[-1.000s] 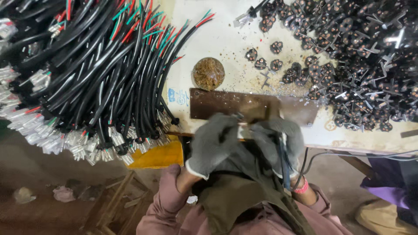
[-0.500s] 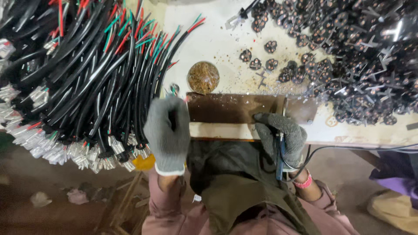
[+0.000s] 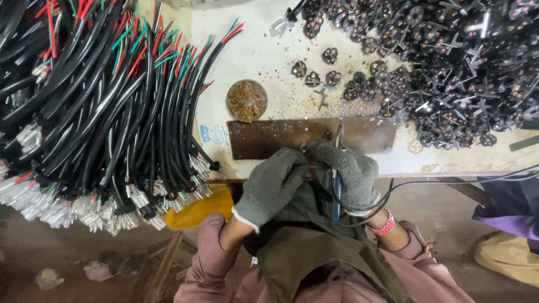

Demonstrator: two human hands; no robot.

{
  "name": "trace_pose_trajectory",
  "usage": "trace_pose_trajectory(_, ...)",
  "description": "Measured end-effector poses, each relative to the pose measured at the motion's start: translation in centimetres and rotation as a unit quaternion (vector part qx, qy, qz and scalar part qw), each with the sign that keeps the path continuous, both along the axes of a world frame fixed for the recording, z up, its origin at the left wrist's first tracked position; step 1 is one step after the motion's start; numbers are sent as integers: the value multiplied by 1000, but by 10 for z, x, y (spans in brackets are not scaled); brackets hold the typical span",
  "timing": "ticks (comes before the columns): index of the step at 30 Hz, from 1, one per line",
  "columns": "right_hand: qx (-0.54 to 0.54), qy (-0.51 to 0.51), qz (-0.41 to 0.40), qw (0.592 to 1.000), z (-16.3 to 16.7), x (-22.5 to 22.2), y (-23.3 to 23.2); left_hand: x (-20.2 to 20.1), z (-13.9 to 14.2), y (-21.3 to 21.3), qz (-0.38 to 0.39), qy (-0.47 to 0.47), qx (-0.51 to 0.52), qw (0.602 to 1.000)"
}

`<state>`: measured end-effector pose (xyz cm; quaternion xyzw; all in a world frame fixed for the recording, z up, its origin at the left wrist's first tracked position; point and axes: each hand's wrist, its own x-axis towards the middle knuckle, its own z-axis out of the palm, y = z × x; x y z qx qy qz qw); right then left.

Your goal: The person solders wire ends onto the pins of electrical plugs using a soldering iron and solder, then places each finished plug onto a growing pile on the workbench, repeating the cycle for successive plugs.

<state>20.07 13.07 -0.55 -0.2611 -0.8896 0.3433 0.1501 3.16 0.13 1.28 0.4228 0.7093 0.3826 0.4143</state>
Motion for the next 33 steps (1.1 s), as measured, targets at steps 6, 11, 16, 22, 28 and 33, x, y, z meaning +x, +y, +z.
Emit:
trace_pose_trajectory(6,-28,39,-3,999,-3,-4,-1,4,1,5,28,129,33,991)
trace_pose_trajectory(11,-59,35,-97,993,-1,-6,-6,3,-7,4,23,151,66,986)
trace_pose_trajectory(16,-27,38,-38,998,0,-3,-4,6,-1,9,47,135,36,989)
trace_pose_trajectory(22,-48,16,-9,999,-9,7,3,7,-2,15,57,164,41,984)
trace_pose_trajectory(28,-72,29,-10,997,-9,6,4,8,-9,13,48,188,74,978)
trace_pose_trajectory(33,-50,33,-27,998,6,-12,5,5,-13,15,44,179,86,979)
